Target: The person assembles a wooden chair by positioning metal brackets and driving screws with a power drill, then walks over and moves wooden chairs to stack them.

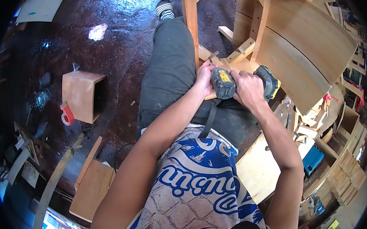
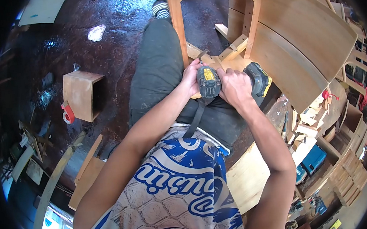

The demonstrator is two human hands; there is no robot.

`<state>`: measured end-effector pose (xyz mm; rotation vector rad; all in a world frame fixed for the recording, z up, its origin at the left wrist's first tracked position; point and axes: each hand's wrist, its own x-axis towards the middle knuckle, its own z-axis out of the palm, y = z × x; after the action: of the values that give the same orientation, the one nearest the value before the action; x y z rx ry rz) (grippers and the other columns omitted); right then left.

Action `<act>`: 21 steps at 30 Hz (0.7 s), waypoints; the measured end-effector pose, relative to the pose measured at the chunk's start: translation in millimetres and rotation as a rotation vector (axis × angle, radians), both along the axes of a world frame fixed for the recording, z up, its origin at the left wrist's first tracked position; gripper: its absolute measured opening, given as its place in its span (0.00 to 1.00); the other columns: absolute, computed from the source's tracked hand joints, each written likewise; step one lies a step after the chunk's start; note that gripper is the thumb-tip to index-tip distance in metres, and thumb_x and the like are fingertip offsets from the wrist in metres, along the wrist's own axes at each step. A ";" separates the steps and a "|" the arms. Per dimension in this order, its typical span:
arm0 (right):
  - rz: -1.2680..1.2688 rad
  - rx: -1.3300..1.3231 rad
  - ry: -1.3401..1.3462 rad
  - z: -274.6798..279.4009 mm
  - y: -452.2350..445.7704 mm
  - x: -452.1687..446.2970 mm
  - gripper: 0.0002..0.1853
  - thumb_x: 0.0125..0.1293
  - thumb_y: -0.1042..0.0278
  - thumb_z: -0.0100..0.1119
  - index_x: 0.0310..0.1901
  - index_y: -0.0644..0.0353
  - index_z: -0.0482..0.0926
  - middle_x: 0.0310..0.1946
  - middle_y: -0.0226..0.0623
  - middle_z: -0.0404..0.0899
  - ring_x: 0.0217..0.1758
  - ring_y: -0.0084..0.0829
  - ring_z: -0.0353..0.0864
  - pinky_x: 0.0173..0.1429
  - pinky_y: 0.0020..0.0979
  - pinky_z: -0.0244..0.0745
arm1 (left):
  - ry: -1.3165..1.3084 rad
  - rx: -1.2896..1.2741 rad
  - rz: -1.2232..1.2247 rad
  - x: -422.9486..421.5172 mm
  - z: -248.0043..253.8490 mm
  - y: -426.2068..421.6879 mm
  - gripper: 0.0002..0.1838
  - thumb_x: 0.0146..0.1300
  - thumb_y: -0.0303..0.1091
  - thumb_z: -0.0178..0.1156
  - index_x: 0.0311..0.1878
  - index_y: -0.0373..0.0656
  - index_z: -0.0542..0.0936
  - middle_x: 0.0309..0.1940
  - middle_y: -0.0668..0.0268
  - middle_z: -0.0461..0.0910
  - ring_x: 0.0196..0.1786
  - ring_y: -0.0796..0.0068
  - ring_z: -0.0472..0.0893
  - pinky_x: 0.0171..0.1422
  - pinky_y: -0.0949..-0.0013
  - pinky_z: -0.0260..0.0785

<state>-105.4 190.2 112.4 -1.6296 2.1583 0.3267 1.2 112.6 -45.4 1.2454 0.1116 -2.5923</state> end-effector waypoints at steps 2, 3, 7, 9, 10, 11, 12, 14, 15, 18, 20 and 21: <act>-0.014 0.023 0.007 -0.2 -0.5 1.1 0.25 0.46 0.66 0.74 0.48 0.52 0.77 0.36 0.42 0.82 0.43 0.45 0.86 0.46 0.44 0.81 | 0.028 -0.004 0.007 0.4 -9.6 1.4 0.36 0.70 0.22 0.47 0.80 0.45 0.51 0.42 0.63 0.78 0.43 0.73 0.82 0.49 0.60 0.81; -0.013 0.024 0.006 0.4 -1.1 2.0 0.25 0.46 0.66 0.74 0.48 0.52 0.77 0.36 0.42 0.82 0.43 0.45 0.86 0.46 0.44 0.81 | 0.057 -0.010 0.011 0.4 -14.1 2.4 0.36 0.70 0.22 0.47 0.80 0.45 0.52 0.42 0.63 0.78 0.43 0.73 0.82 0.49 0.61 0.81; -0.036 0.052 0.008 1.1 -1.8 4.2 0.27 0.44 0.68 0.75 0.49 0.52 0.77 0.37 0.41 0.83 0.43 0.45 0.86 0.46 0.44 0.81 | 0.015 -0.030 -0.016 0.3 2.8 -0.6 0.34 0.70 0.23 0.46 0.79 0.43 0.54 0.45 0.61 0.79 0.44 0.70 0.82 0.50 0.58 0.81; -0.040 0.055 0.011 0.2 -1.0 4.8 0.27 0.44 0.68 0.75 0.49 0.52 0.77 0.37 0.41 0.83 0.43 0.45 0.86 0.46 0.44 0.81 | -0.100 -0.052 -0.067 1.8 23.0 -1.5 0.25 0.75 0.31 0.47 0.74 0.43 0.64 0.48 0.59 0.80 0.46 0.67 0.83 0.52 0.57 0.81; -0.047 0.057 0.014 0.2 -0.6 5.2 0.28 0.43 0.68 0.75 0.49 0.52 0.77 0.38 0.40 0.83 0.43 0.45 0.86 0.46 0.44 0.81 | -0.100 -0.055 -0.066 4.2 25.0 -1.7 0.25 0.75 0.31 0.47 0.74 0.43 0.64 0.48 0.59 0.80 0.46 0.67 0.83 0.52 0.57 0.81; -0.051 0.058 0.016 -0.7 -1.0 5.0 0.28 0.43 0.68 0.75 0.50 0.52 0.77 0.38 0.40 0.83 0.43 0.45 0.86 0.45 0.44 0.81 | -0.006 0.067 -0.100 7.6 25.7 -3.5 0.22 0.76 0.38 0.47 0.70 0.44 0.68 0.49 0.59 0.81 0.47 0.66 0.83 0.53 0.56 0.80; -0.049 0.055 0.015 -2.0 -0.6 5.5 0.28 0.43 0.68 0.75 0.50 0.52 0.77 0.38 0.40 0.83 0.43 0.45 0.86 0.45 0.44 0.81 | 0.087 0.191 -0.134 12.8 26.7 -3.2 0.21 0.78 0.45 0.48 0.66 0.45 0.72 0.51 0.59 0.82 0.49 0.65 0.84 0.55 0.56 0.79; -0.062 0.062 0.034 -4.8 1.5 7.7 0.29 0.42 0.68 0.76 0.50 0.52 0.76 0.38 0.40 0.83 0.43 0.45 0.86 0.45 0.43 0.81 | 0.094 0.138 -0.151 28.3 59.9 -1.8 0.27 0.75 0.58 0.49 0.62 0.46 0.76 0.50 0.60 0.82 0.51 0.69 0.84 0.57 0.57 0.78; -0.062 0.062 0.032 -6.2 1.5 8.9 0.29 0.42 0.68 0.76 0.50 0.52 0.76 0.38 0.40 0.83 0.43 0.45 0.86 0.45 0.43 0.81 | 0.113 0.037 -0.251 36.1 68.0 2.3 0.29 0.73 0.61 0.51 0.62 0.46 0.75 0.50 0.61 0.83 0.52 0.70 0.84 0.58 0.57 0.78; -0.117 0.073 0.036 -8.0 3.3 13.2 0.29 0.43 0.68 0.75 0.51 0.53 0.76 0.38 0.39 0.83 0.44 0.44 0.86 0.46 0.43 0.81 | 0.074 -0.114 -0.463 48.1 83.7 5.1 0.30 0.69 0.63 0.57 0.61 0.48 0.75 0.48 0.64 0.83 0.51 0.74 0.85 0.57 0.61 0.79; -0.088 0.092 0.059 -6.1 3.6 14.3 0.29 0.43 0.68 0.75 0.51 0.53 0.76 0.39 0.39 0.83 0.45 0.44 0.87 0.46 0.43 0.81 | 0.108 -0.112 -0.469 41.8 71.9 2.9 0.27 0.70 0.59 0.57 0.60 0.49 0.75 0.48 0.66 0.83 0.48 0.76 0.86 0.54 0.65 0.81; -0.088 0.092 0.059 -5.7 3.6 15.1 0.29 0.43 0.68 0.75 0.51 0.53 0.76 0.39 0.39 0.83 0.45 0.44 0.87 0.46 0.43 0.81 | 0.064 -0.132 -0.438 39.2 69.7 8.2 0.26 0.66 0.60 0.59 0.55 0.50 0.80 0.44 0.70 0.85 0.43 0.79 0.85 0.47 0.70 0.78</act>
<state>-90.3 193.9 106.7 -1.4874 2.2163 0.4454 40.4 120.8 24.3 1.2536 -0.3543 -2.9446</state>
